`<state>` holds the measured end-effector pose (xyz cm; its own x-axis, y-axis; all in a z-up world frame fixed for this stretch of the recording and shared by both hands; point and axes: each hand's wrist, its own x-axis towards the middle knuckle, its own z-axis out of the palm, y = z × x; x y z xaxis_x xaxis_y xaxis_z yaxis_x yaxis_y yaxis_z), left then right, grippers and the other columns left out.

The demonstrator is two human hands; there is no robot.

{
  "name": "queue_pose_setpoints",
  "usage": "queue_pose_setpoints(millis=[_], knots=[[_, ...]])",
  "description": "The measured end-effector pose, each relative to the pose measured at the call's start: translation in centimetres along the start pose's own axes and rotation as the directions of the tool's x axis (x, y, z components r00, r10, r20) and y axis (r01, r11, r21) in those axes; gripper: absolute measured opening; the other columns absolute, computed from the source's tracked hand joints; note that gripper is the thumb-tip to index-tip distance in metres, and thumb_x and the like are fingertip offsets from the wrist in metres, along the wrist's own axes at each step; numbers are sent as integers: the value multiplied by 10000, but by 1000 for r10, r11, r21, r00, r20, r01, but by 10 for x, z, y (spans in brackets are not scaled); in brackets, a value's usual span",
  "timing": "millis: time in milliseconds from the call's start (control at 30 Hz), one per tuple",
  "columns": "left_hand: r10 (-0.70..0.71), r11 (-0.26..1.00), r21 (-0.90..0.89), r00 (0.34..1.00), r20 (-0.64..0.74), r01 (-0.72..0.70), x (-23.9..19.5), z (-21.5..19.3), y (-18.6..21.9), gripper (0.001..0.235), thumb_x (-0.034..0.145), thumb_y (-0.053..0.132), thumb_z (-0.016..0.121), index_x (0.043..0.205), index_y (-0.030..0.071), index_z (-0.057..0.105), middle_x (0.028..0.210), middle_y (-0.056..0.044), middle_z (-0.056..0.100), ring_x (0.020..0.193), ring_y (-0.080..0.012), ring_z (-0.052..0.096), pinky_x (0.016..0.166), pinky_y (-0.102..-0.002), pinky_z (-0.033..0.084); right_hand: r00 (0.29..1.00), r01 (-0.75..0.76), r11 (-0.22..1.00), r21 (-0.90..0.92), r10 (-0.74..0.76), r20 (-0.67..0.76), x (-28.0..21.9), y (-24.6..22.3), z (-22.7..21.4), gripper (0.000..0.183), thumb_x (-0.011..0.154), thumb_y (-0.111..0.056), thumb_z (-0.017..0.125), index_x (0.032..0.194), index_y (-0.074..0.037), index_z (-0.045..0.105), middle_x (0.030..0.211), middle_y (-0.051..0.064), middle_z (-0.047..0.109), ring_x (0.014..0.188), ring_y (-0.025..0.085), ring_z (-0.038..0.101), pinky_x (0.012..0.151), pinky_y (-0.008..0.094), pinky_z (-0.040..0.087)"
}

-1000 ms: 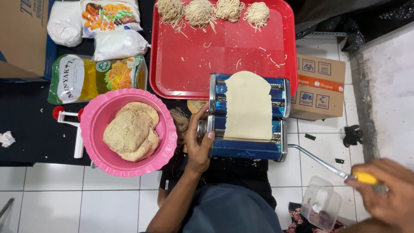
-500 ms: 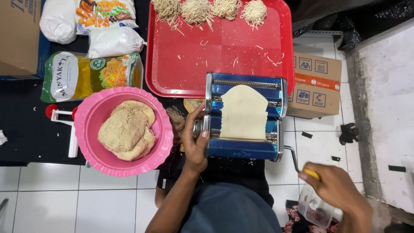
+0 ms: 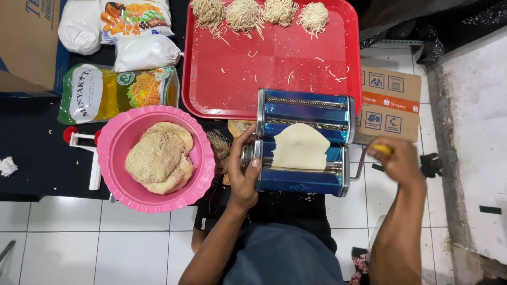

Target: The person feeds dough into a manual pasta machine, repeatedly cranking the handle to flatten and cut the dough into noodles. The resulting noodles are gathered and placed on a red tray.

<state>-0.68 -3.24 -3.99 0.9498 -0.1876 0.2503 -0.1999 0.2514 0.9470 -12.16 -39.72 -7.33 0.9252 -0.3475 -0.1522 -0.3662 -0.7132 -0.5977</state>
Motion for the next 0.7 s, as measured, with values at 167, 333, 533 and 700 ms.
queue_pose_setpoints(millis=[167,333,533,700], knots=[[-72,991,-117,997,-11,70,-2,0,-3,703,948,527,587,1445,33,522,1229,-103,578,1090,-145,558,756,-293,630,926,-182,947,-265,256,277,-105,-31,-6,407,912,-546,528,841,-244,790,737,-83,806,663,93,745,764,257,587],[0,1000,-13,1000,-13,0,1,0,-3,706,985,571,538,1438,31,526,1323,-115,609,1221,-228,587,1058,-382,485,993,110,941,-319,-119,-9,-155,-31,-75,254,685,-363,833,902,-231,836,855,-26,854,664,115,817,578,244,674],[14,1000,-7,1000,5,-14,1,1,-2,704,982,562,534,1440,28,514,1335,-126,605,1229,-236,588,1059,-392,495,866,366,923,-117,-384,-319,-29,-43,-81,242,950,-181,802,974,54,750,935,169,712,765,227,613,707,334,450],[10,999,-44,1000,-5,-10,1,2,-4,711,936,514,562,1442,16,517,1252,-121,584,1152,-207,531,1002,-372,460,999,36,995,91,-35,-14,-5,-24,-2,66,889,-134,757,888,-72,779,767,136,729,731,296,688,759,375,547]])
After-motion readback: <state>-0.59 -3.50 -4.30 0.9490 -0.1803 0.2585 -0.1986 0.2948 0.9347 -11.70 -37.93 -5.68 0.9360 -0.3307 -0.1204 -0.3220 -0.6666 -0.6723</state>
